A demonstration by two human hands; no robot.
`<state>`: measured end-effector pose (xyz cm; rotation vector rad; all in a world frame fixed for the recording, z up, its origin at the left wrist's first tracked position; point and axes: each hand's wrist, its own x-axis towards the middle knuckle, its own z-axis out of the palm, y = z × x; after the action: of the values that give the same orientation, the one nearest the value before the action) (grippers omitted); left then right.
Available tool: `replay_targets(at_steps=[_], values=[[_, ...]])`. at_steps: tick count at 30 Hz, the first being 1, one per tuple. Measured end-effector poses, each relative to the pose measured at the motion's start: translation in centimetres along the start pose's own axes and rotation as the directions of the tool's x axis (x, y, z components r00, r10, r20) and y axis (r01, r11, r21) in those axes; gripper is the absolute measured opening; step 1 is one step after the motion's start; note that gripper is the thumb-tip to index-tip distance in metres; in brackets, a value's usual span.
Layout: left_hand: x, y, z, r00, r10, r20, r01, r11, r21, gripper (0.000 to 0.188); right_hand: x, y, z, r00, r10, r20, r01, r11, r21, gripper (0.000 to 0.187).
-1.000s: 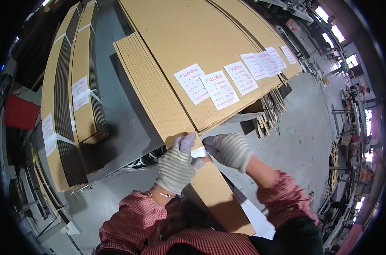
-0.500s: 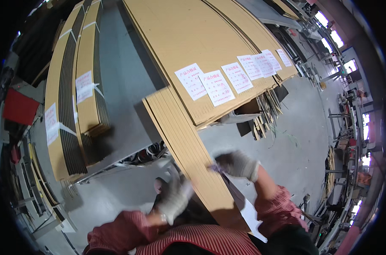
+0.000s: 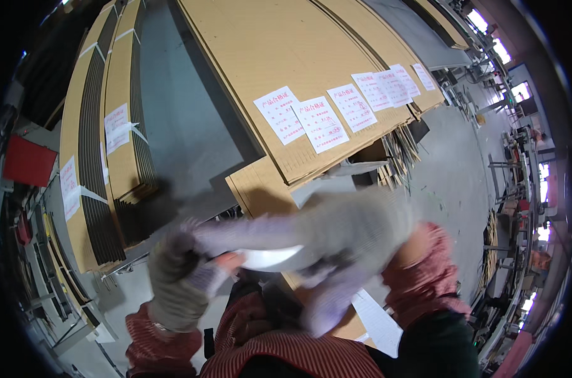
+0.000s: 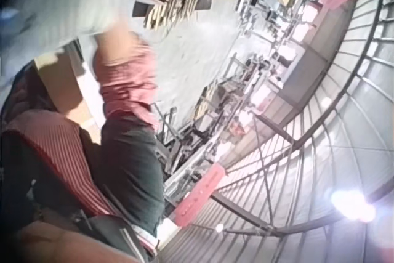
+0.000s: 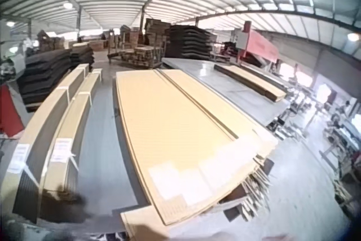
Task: Labeling and applying tape to bundles of thin wood slats on a factory floor.
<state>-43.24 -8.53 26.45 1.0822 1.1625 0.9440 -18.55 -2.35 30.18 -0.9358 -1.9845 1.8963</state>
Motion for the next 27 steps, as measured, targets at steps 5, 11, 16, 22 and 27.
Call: replay_targets(at_steps=[5,11,16,22,27], values=[[1.4,-15.6,-4.0,0.992,-0.102,-0.072,0.113,0.981,0.160,0.006,1.9,13.1,-2.4,0.948,0.296,-0.113,-0.295,0.694,-0.657,0.032],[5.3,-26.7,-0.9,0.957,-0.200,0.210,0.106,0.915,0.389,0.032,4.5,25.4,5.6,0.989,-0.066,-0.133,0.142,0.678,0.721,0.064],[5.6,-24.7,-1.3,0.896,-0.413,0.162,0.415,0.910,0.023,0.027,3.9,14.7,9.9,0.906,0.288,-0.311,-0.273,0.958,0.092,0.086],[4.7,-18.9,-6.0,0.984,-0.176,0.038,0.180,0.969,-0.170,0.022,4.2,11.0,13.6,0.705,0.059,-0.707,-0.605,0.570,-0.555,0.101],[5.9,-11.4,3.6,0.937,0.298,0.185,-0.343,0.674,0.654,0.033,1.2,10.9,10.7,0.720,0.101,-0.686,0.049,0.980,0.195,0.093]])
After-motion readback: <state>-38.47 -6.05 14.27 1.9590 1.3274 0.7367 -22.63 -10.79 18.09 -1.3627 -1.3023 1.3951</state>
